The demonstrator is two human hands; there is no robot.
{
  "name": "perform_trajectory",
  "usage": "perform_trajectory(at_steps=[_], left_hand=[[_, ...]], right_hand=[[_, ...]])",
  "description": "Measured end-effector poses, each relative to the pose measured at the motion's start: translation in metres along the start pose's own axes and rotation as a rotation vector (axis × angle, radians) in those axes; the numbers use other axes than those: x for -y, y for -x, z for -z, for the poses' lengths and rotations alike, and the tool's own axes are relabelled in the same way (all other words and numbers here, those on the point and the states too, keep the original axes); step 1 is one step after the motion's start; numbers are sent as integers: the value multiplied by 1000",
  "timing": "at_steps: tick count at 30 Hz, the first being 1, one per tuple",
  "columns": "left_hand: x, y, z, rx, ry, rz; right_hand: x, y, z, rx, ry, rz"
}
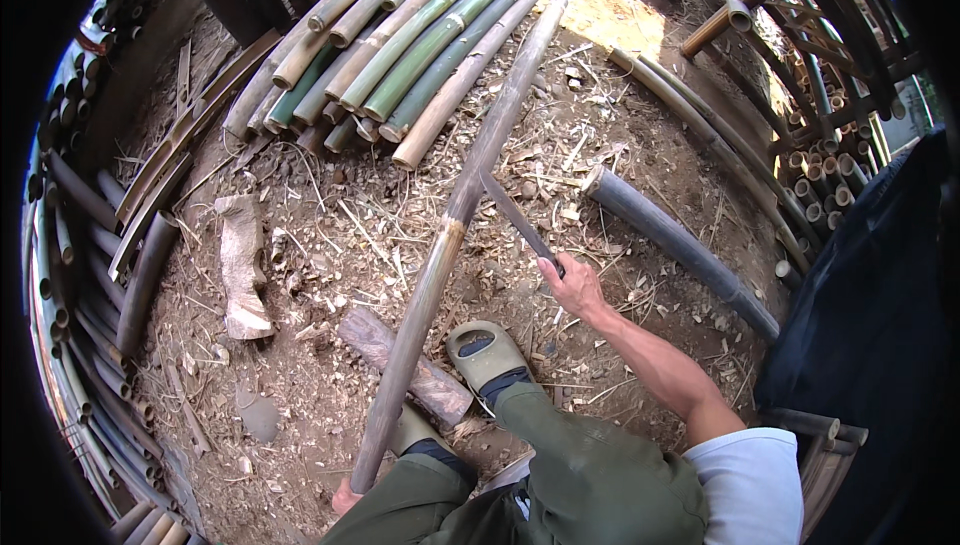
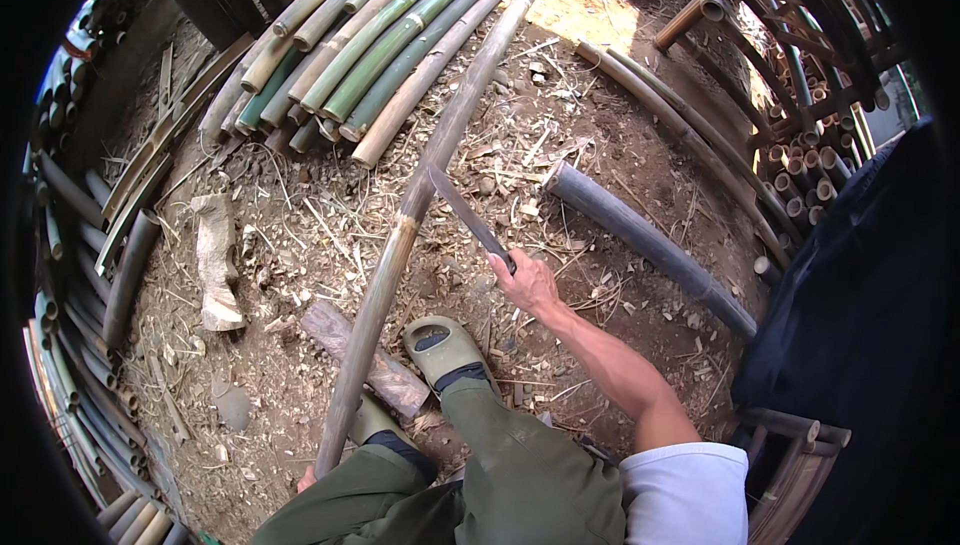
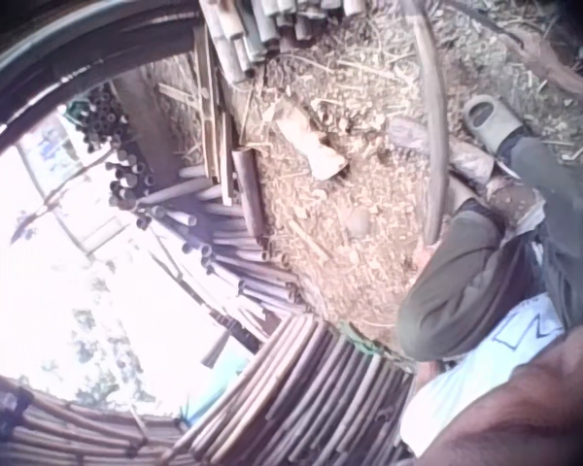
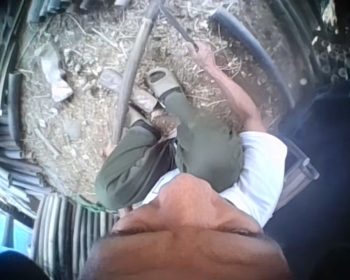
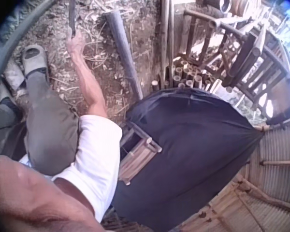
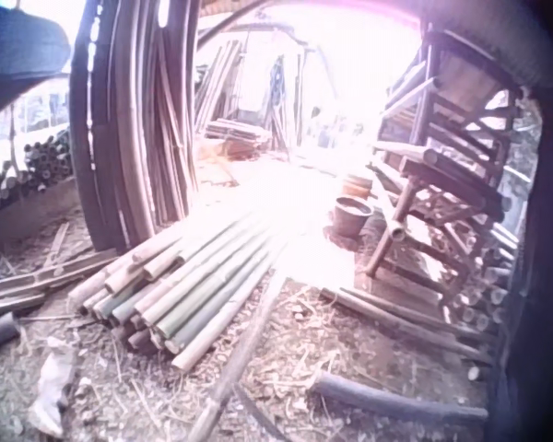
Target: The person uses a large knife to shave and smooth the outer layer of a bamboo pole, rotating the pole and removing knots by hand.
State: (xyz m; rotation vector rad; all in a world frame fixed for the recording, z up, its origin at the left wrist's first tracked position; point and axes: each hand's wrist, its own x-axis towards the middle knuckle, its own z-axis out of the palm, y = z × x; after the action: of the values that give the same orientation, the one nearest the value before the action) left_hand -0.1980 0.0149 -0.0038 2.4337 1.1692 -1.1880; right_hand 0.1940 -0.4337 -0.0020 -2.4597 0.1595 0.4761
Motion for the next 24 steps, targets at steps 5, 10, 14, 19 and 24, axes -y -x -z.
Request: perform_trajectory(at_steps=[5,10,14,19,24], left_hand=[[-118,-15,73,-309,436,-619],[-227,-13,132,-448,340,-1055],[-194,-20,111,-279,187,-887],[-161,-21,124,-63,176,-897],[-181,-4,176,-152,-108,-1061]], right_hand=[[-22,16,4,-77,-64,-18],[-11,12,11,-134,-140,-31],[-1,14,5,-129,-112,65],[9,20,-12,-51,-26,59],[1,40,-22,-168,-46,54]])
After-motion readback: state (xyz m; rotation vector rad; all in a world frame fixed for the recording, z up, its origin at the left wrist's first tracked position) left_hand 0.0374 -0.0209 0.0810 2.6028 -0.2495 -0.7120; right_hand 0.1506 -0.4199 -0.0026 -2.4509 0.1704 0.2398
